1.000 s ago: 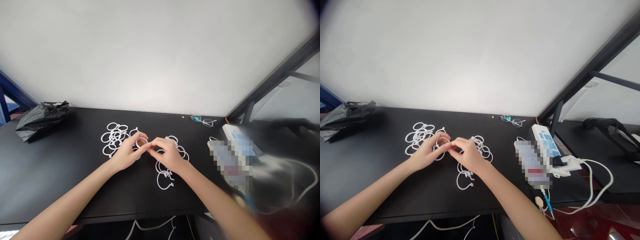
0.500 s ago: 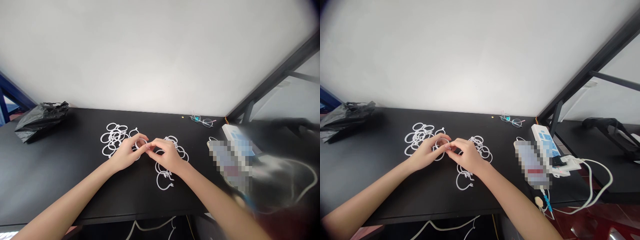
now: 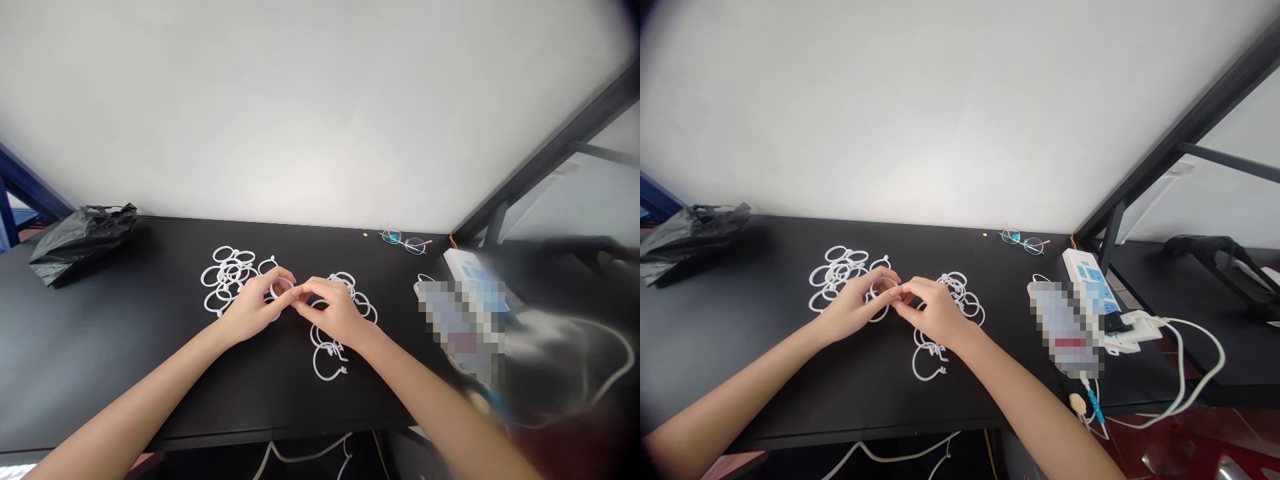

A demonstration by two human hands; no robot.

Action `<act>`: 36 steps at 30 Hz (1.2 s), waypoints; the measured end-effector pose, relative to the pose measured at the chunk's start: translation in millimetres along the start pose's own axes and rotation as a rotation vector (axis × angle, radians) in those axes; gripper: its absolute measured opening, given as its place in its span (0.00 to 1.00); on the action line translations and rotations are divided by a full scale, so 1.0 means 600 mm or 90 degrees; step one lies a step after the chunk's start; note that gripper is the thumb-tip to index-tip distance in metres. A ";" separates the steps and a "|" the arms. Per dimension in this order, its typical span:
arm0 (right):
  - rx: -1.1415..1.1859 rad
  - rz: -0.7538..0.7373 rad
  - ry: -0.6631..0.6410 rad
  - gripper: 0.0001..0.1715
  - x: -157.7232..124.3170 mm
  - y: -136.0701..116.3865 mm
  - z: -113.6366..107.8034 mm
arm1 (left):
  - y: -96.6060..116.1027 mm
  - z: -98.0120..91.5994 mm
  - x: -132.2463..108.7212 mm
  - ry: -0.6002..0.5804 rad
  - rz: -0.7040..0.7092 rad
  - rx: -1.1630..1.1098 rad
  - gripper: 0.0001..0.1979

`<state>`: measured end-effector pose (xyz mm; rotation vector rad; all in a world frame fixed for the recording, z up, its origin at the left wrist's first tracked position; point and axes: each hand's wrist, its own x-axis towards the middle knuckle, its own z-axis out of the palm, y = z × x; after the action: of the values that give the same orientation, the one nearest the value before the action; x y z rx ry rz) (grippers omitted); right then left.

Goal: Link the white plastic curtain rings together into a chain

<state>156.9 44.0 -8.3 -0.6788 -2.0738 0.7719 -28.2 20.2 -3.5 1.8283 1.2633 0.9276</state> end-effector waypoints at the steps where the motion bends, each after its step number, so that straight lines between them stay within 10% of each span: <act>1: -0.001 0.001 -0.001 0.02 0.000 0.000 0.000 | 0.000 0.000 0.000 0.001 0.000 0.000 0.11; 36: -0.004 0.061 -0.084 0.03 -0.004 0.004 0.005 | 0.003 0.002 -0.002 -0.026 0.018 0.041 0.13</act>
<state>156.4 43.2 -12.7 -0.7527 -2.1764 0.8859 -26.5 18.6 -2.9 1.9104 1.2578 0.8703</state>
